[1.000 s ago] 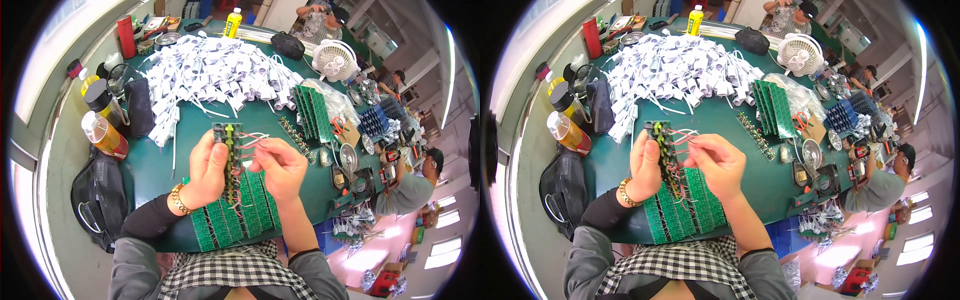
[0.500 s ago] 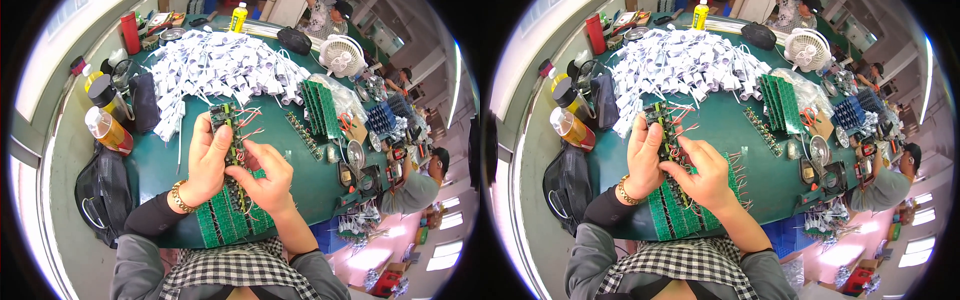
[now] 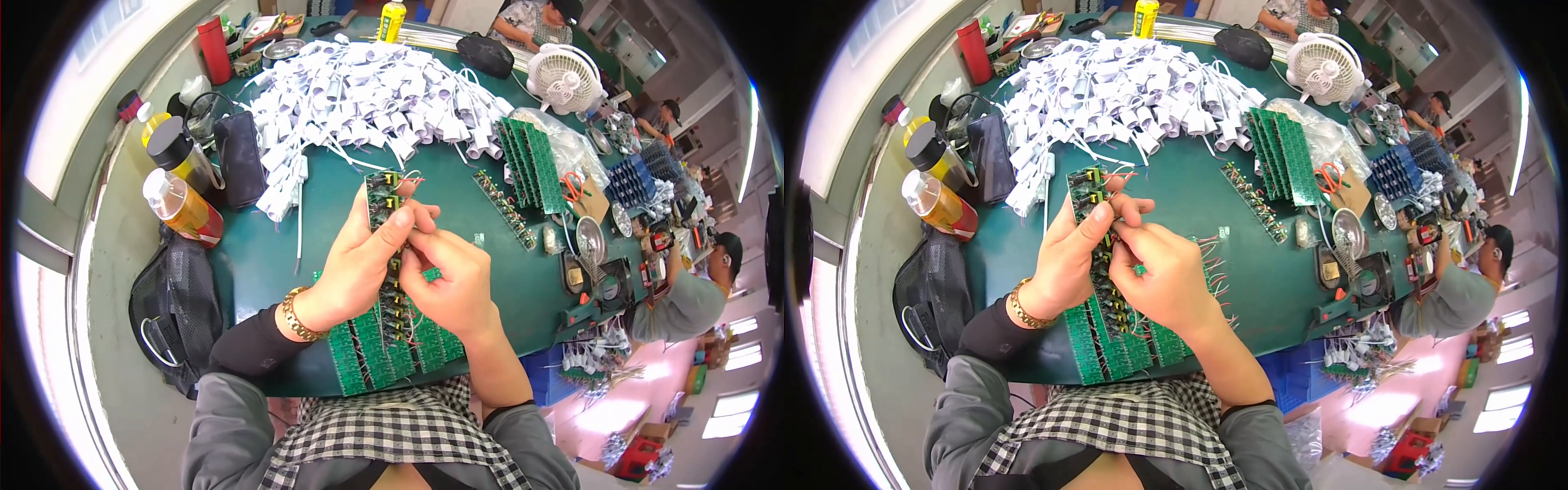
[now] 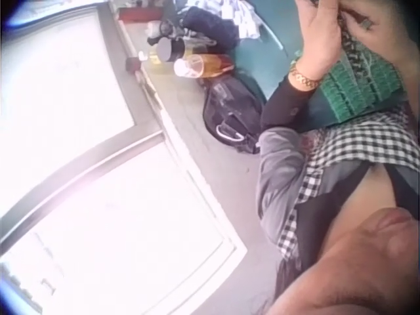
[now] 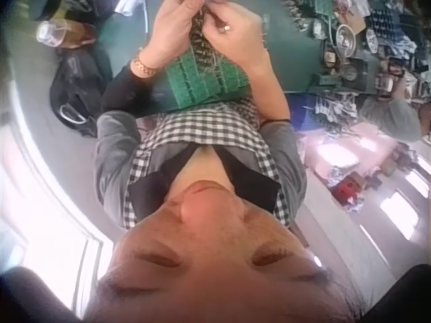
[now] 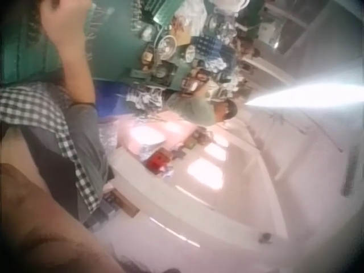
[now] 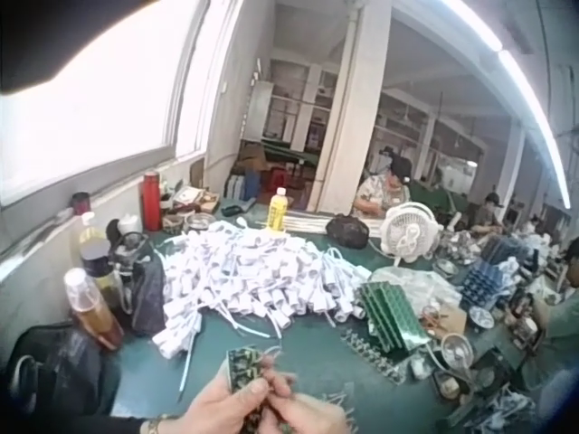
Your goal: The person assembles small circuit boards by hand, arranging and handling electronic components and wires.
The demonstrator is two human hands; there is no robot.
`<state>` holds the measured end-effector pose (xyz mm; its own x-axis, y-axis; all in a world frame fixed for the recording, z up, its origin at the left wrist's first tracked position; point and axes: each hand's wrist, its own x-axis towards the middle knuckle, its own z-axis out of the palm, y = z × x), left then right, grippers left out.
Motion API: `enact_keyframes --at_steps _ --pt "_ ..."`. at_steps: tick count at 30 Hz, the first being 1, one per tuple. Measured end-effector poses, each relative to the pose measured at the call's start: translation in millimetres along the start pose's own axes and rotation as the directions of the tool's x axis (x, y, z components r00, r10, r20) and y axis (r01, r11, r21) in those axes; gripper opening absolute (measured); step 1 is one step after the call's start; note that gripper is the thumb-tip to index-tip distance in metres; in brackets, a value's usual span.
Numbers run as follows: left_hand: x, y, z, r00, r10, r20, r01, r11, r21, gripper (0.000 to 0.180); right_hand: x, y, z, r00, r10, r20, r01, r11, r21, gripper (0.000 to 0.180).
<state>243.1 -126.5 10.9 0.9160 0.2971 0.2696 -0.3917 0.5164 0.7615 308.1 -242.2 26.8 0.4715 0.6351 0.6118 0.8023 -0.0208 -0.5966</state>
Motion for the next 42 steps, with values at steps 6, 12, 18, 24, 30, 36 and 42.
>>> enact_keyframes --at_steps 6,12,18,24,30,36,42 --pt "-2 0 5 0.997 -0.028 -0.078 0.029 1.0 0.01 0.034 -10 14 3 0.988 0.092 -0.123 -0.082 0.993 0.084 0.02" --pt "1 0 1 0.993 -0.12 -0.016 0.111 0.956 -0.27 0.031 -23 24 11 0.871 0.489 -0.04 -0.301 0.597 0.743 0.01" --pt "3 1 0 0.987 -0.092 0.133 0.138 0.905 -0.402 0.031 -31 24 16 0.852 0.509 -0.124 -0.177 0.503 0.846 0.012" --pt "-1 11 6 0.974 -0.043 0.222 0.142 0.88 -0.453 0.035 -16 11 -21 0.959 0.261 0.115 -0.248 0.564 0.788 0.012" --pt "-3 12 13 0.989 -0.15 0.0 0.142 0.938 -0.317 0.034 -14 3 -14 0.971 0.227 0.069 -0.219 0.748 0.626 0.018" --pt "-3 -10 2 0.985 -0.153 -0.075 0.161 0.979 0.123 0.042 -13 4 -20 0.981 0.086 -0.171 -0.031 0.953 0.301 0.009" --pt "-16 -19 20 0.968 -0.229 0.099 0.199 0.947 0.252 0.042 -16 16 -30 0.946 0.148 -0.287 -0.044 0.939 0.341 0.011"
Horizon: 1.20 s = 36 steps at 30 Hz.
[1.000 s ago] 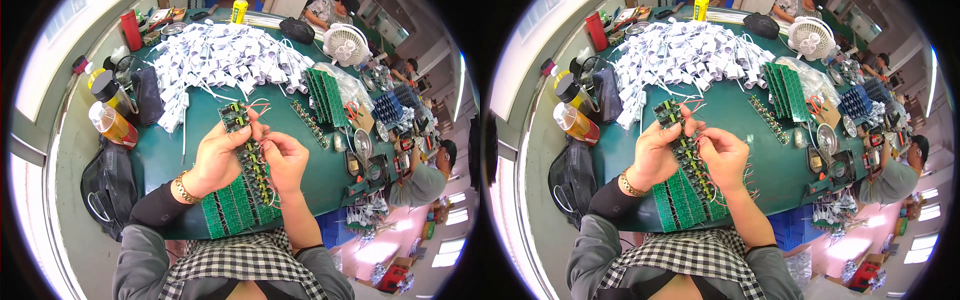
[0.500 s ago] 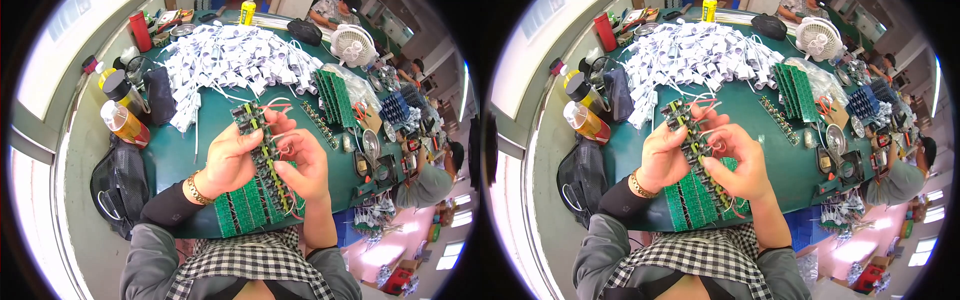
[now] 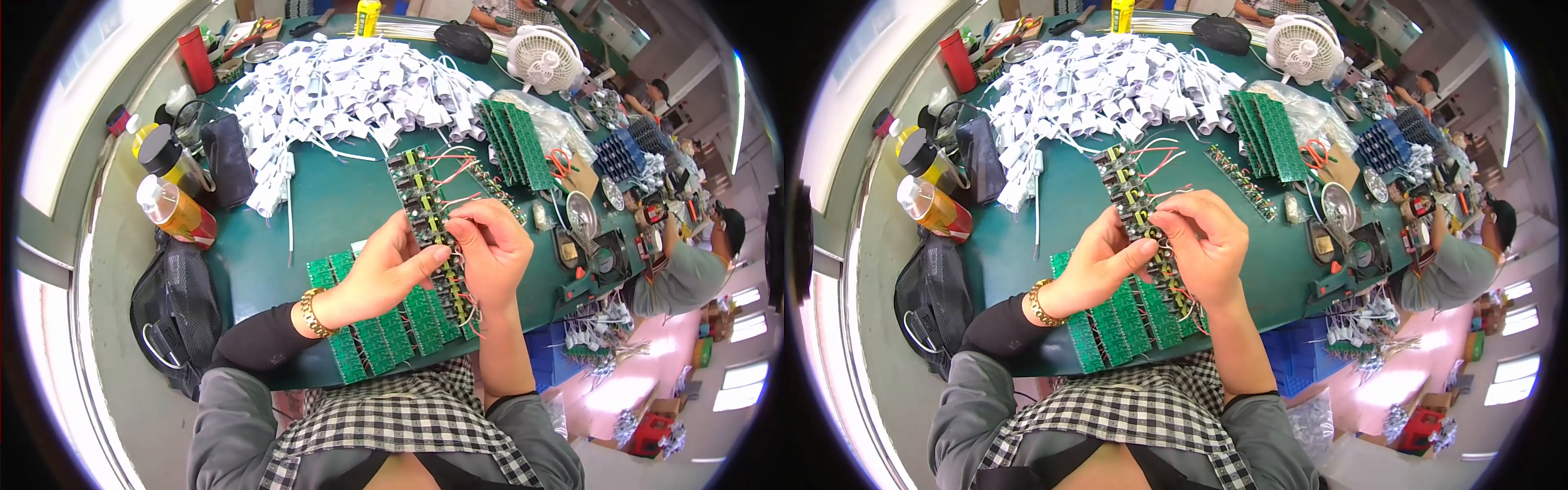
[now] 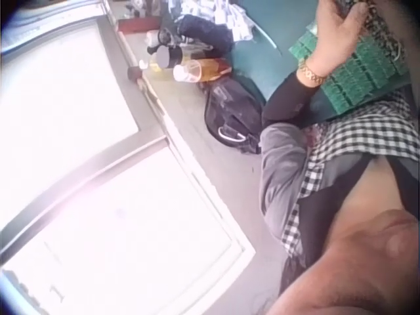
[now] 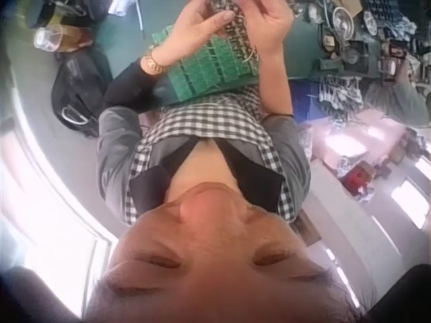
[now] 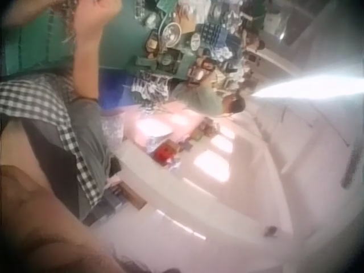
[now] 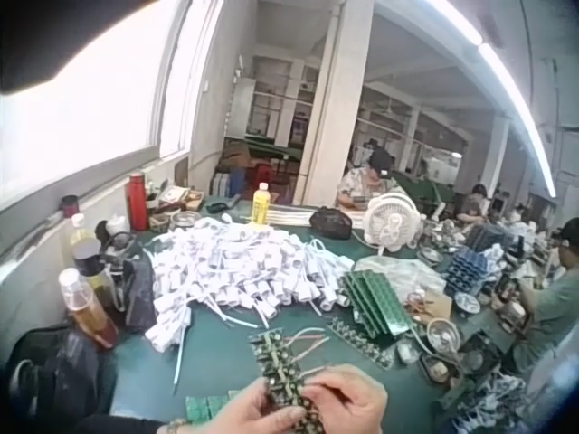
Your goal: The person assembles small circuit boards by hand, arranging and handling electronic components and wires.
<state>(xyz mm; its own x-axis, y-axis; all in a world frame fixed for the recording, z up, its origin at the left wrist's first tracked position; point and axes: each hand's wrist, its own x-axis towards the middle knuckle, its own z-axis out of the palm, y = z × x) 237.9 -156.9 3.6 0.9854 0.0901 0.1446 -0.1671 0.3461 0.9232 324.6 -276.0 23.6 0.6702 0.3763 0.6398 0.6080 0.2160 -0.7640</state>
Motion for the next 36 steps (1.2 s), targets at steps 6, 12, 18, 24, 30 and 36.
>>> enact_keyframes --at_steps 6,12,18,24,30,36 --pt "-5 3 4 0.996 0.042 0.08 -0.044 0.999 0.025 0.025 -12 5 -18 0.973 -0.209 -0.103 0.19 0.967 -0.168 0.012" --pt "-7 -3 4 0.991 0.097 0.091 -0.095 0.995 -0.021 0.019 -10 17 -26 0.964 -0.059 -0.26 0.153 0.92 0.361 0.01" --pt "3 7 -6 0.999 0.02 0.045 -0.017 0.997 -0.077 0.021 -14 14 -42 0.998 0.068 -0.014 -0.058 0.926 0.373 0.011" --pt "3 10 -4 0.987 -0.124 0.102 0.124 0.992 0.0 0.034 -21 5 -16 0.911 0.384 0.153 -0.413 0.83 0.374 0.019" --pt "10 -4 -4 0.999 0.04 0.021 -0.039 0.999 -0.032 0.038 -28 24 -3 0.882 0.47 0.007 -0.41 0.762 0.502 0.015" --pt "5 -2 -14 0.993 0.105 -0.057 -0.105 0.994 -0.006 0.036 3 43 -53 0.878 0.387 -0.283 -0.05 0.662 0.748 0.004"
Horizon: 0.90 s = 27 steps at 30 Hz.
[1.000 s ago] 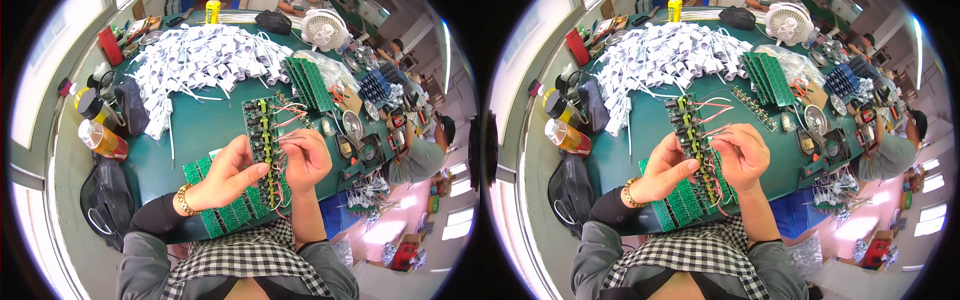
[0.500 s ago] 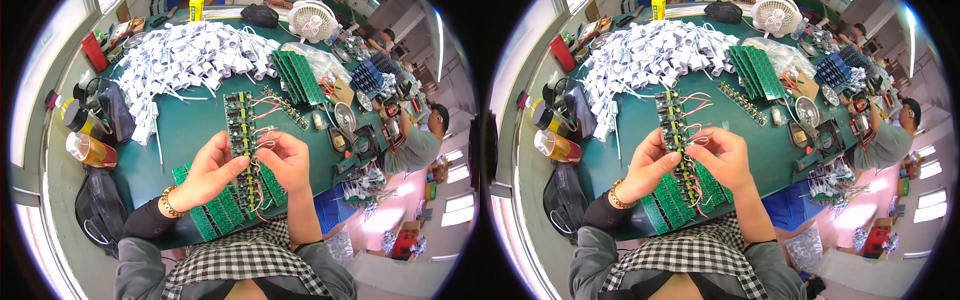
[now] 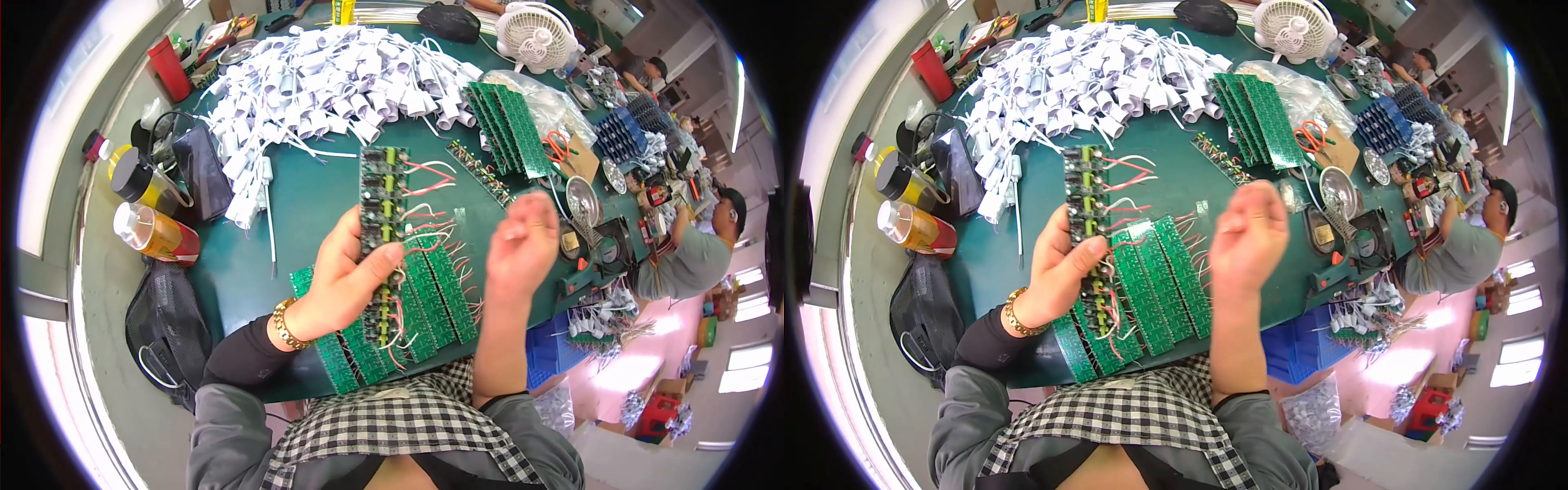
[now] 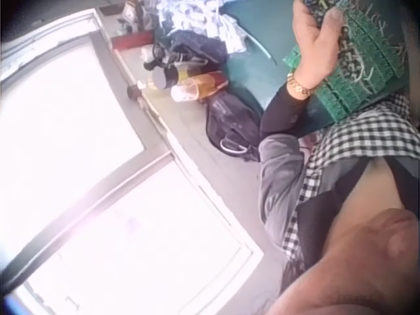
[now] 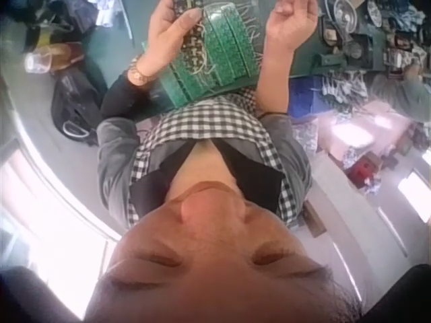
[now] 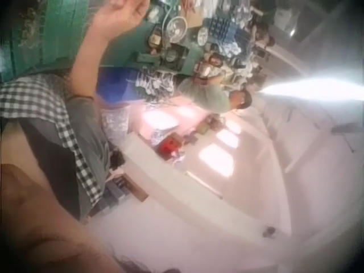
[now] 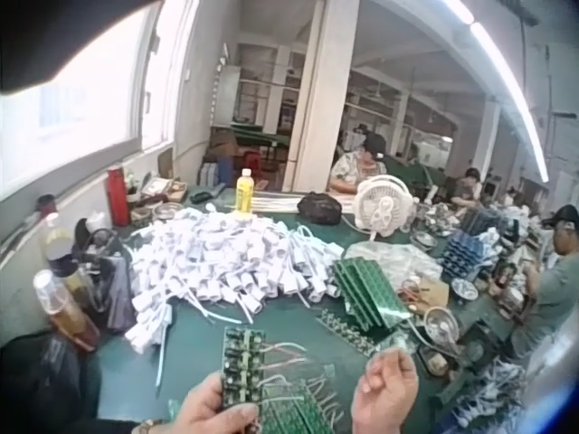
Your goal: The person assembles small circuit boards by hand, arranging and handling electronic components and wires.
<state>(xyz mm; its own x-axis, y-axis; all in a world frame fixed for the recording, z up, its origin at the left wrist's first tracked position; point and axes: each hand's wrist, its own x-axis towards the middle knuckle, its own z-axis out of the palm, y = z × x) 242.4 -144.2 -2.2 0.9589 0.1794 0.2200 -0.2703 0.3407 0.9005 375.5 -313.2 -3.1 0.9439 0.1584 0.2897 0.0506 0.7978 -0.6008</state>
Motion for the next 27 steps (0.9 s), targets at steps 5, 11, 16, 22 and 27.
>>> enact_keyframes --at_steps 5,11,16,22,27 --pt "6 -1 0 0.999 0.002 -0.042 -0.005 0.997 -0.076 0.036 -8 9 17 0.956 0.247 0.161 -0.216 0.958 -0.191 0.011" --pt "7 0 0 0.999 -0.013 0.039 0.006 0.983 0.181 0.036 -14 19 31 0.794 0.526 0.305 -0.393 0.827 -0.403 0.017" --pt "7 1 -8 0.997 0.007 0.073 -0.029 0.953 0.301 0.029 -18 3 41 0.838 0.47 0.277 -0.2 0.736 -0.646 0.009" --pt "3 17 -12 0.988 0.128 0.081 -0.151 0.884 0.443 0.025 -7 -26 19 0.84 0.032 0.542 0.506 0.316 -0.803 0.009" --pt "4 37 -4 0.989 0.132 -0.063 -0.128 0.989 0.068 0.034 -19 -22 15 0.92 0.223 0.322 0.073 0.71 -0.7 0.007"
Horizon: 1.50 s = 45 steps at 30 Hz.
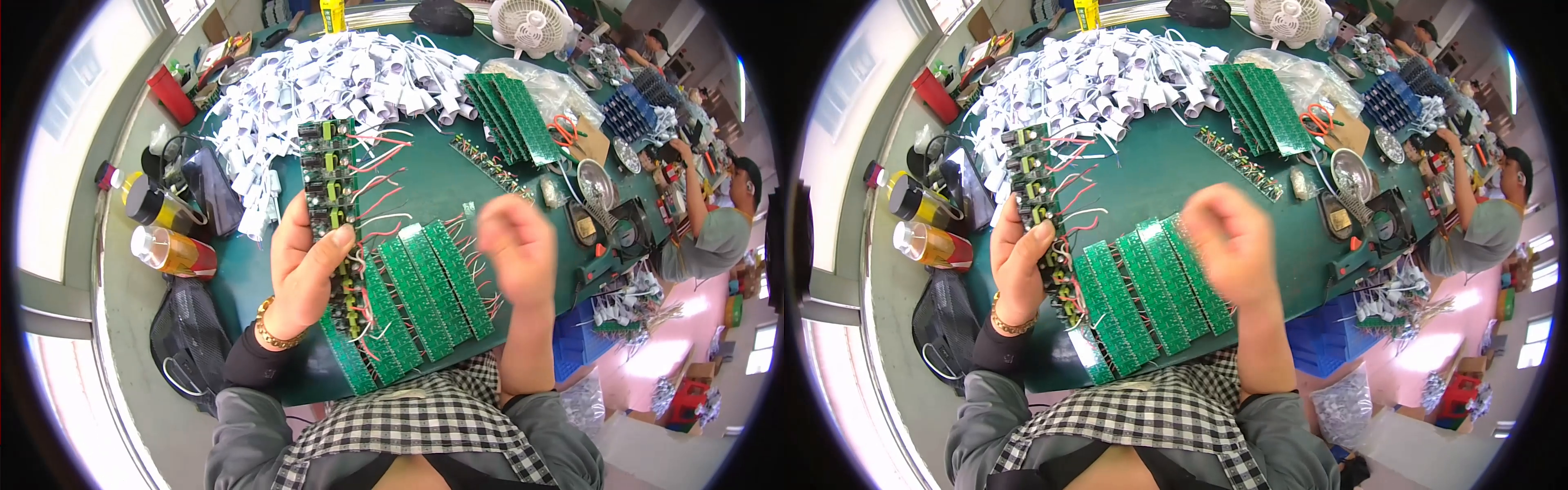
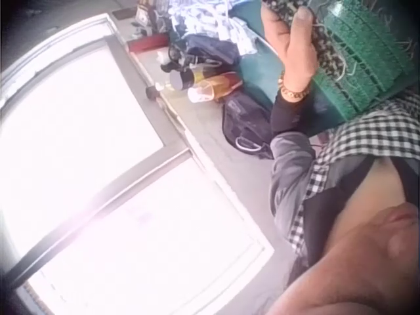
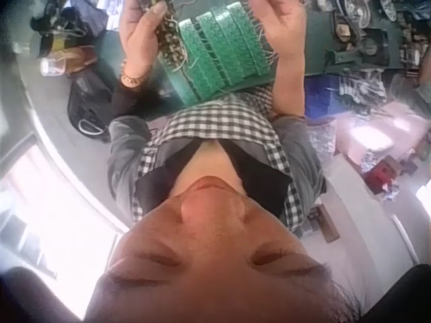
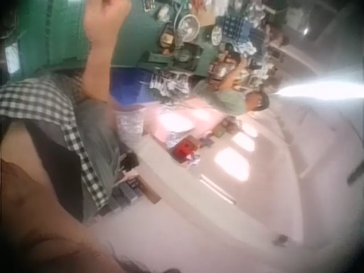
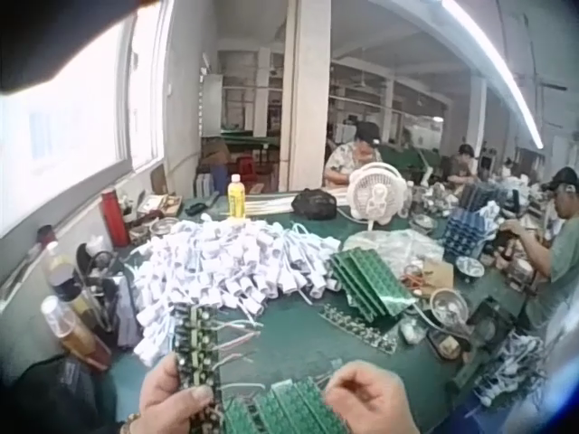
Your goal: The person assembles small circuit boards by hand, arranging and handling electronic components and wires.
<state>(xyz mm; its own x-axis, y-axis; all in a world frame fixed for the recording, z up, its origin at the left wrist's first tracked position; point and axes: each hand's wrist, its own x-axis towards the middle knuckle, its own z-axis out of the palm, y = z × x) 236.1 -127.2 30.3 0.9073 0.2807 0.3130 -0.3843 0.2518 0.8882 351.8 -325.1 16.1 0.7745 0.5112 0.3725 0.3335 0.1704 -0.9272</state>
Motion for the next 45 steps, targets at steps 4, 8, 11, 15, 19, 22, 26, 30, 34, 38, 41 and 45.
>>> enact_keyframes --at_steps 4,8,11,15,19,22,26,30,34,38,41,45 --pt "-6 -17 -2 1.0 -0.021 -0.002 0.021 0.999 0.044 0.032 -7 -1 58 0.958 0.125 0.258 -0.153 0.984 0.092 0.044" --pt "-4 -19 6 0.995 0.098 -0.007 -0.094 0.972 0.215 0.033 -6 9 75 0.993 -0.06 0.105 0.046 0.989 0.137 0.02" --pt "-3 -18 4 0.995 0.103 -0.015 -0.097 0.965 0.244 0.031 -4 13 71 0.969 -0.214 0.123 0.223 0.973 -0.057 0.016" --pt "-1 -25 2 0.993 0.106 -0.052 -0.088 0.958 0.275 0.017 -10 10 80 0.997 -0.081 0.017 0.08 0.995 0.065 0.011" --pt "6 -30 -1 0.955 0.283 0.085 -0.268 0.709 0.652 0.013 -6 11 73 0.996 0.071 0.053 -0.07 0.997 -0.011 0.011" --pt "5 -32 -3 0.956 0.273 0.105 -0.266 0.663 0.7 0.012 -1 16 68 0.987 -0.049 0.153 0.082 0.972 -0.218 0.01" --pt "7 -36 -2 0.981 0.191 0.029 -0.176 0.825 0.537 0.016 4 16 59 0.957 -0.11 0.269 0.199 0.924 -0.327 0.01" --pt "2 -37 6 0.986 0.167 -0.018 -0.153 0.938 0.31 0.023 -2 17 71 0.98 -0.198 0.012 0.195 0.948 -0.252 0.007" --pt "-6 -38 5 0.995 0.104 -0.006 -0.101 0.978 0.18 0.029 -4 21 64 0.997 0.069 0.04 -0.068 0.998 -0.018 0.003" --pt "-5 -33 7 0.993 0.072 -0.094 -0.059 0.989 0.137 0.027 -3 41 34 0.985 0.167 0.03 -0.163 0.876 0.453 0.011" --pt "1 -24 5 0.975 0.078 -0.209 -0.071 0.997 0.04 0.022 0 36 22 0.985 0.171 -0.02 -0.126 0.794 0.594 0.009" --pt "1 -34 -4 0.988 0.085 -0.131 -0.085 0.996 0.008 0.028 -9 28 48 0.987 0.055 0.148 -0.106 0.924 0.367 0.019"
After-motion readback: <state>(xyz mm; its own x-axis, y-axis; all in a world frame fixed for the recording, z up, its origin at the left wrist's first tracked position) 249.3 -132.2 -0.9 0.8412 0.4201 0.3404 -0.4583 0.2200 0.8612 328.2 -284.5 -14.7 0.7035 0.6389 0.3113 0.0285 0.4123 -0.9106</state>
